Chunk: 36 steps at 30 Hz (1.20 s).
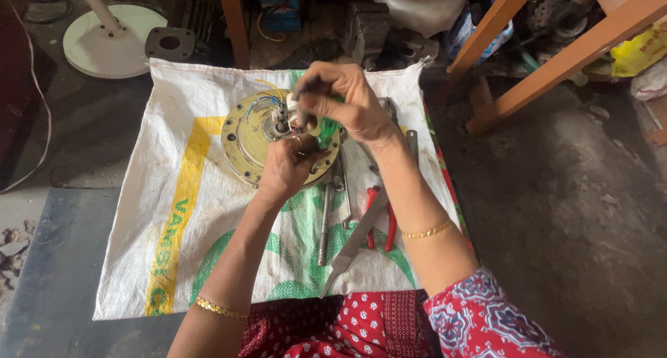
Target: The person works on a ceiling fan motor by hand and using a screwdriver to tighten components and adjust the wiring connections on the central hub.
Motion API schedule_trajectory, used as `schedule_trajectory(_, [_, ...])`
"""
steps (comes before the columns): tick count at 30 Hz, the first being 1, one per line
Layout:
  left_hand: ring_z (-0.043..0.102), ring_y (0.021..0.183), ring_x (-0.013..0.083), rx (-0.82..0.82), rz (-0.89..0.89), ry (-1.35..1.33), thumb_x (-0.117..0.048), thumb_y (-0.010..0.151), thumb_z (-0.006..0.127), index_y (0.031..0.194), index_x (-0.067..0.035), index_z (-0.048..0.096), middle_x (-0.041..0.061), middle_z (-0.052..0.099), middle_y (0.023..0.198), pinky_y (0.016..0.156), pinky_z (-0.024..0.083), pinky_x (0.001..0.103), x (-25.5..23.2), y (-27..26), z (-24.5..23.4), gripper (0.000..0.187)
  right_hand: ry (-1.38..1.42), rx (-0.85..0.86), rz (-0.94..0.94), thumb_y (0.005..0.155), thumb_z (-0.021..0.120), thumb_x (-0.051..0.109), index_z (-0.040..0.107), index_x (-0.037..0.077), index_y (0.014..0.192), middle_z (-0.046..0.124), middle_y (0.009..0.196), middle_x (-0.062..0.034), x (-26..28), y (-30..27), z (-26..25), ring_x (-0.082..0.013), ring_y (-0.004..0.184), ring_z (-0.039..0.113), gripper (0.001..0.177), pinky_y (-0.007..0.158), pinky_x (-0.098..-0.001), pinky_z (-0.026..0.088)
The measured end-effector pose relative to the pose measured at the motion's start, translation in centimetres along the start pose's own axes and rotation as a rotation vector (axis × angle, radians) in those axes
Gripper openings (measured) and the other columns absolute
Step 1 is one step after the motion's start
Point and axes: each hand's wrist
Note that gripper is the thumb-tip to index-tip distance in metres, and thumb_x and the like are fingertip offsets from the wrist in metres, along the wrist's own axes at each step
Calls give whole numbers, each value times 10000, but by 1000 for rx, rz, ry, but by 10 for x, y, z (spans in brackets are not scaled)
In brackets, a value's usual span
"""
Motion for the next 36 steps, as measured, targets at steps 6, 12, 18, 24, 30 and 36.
schedule_trajectory(6, [621,1127,368,-43,223,345,-346,623,862,1267,-69,657,184,670,1220,989,475,482,10,-19,-12,730,209,112,153,1067,649,253,651,-29,1038,531,633,-16,6,4,0,-74,494,430,284,499,-236,343])
schedule_trajectory(12, [321,1458,500,-103,168,746,-550,516,869,1569,-112,329,268,359,1555,1219,196,630,25,-46,-3,1262,426,117,119,1139,532,323,619,-10,1011,384,560,33,-14,-2,-8,-57,446,318,367,456,-256,287])
schedule_trajectory(18, [357,1436,565,-212,309,890,-674,721,758,1576,-76,371,345,353,1569,1174,246,692,50,-41,8,1113,336,31,58,1158,498,305,606,-16,1020,367,587,30,-28,-1,7,-57,430,287,366,414,-242,272])
schedule_trajectory(24, [408,1412,581,-240,355,958,-667,793,708,1549,-41,448,380,413,1528,1171,275,692,62,-41,12,1015,256,-226,-13,1168,473,300,550,17,1023,379,594,17,-40,1,20,-45,410,287,327,388,-231,265])
schedule_trajectory(30, [409,1413,568,-243,344,968,-675,798,699,1548,-37,459,375,423,1522,1171,284,690,62,-40,12,1014,176,-386,-51,1164,478,303,503,50,1000,384,607,23,-39,3,28,-42,442,300,303,408,-233,273])
schedule_trajectory(36, [412,1418,568,-244,339,979,-669,812,689,1552,-39,451,379,427,1521,1178,285,680,61,-40,13,1001,95,-504,-108,1160,502,299,497,57,976,415,649,10,-43,3,36,-34,437,334,305,375,-213,296])
Point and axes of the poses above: each hand's wrist, its own y-axis towards the middle knuckle, its own z-axis out of the palm, x = y × z
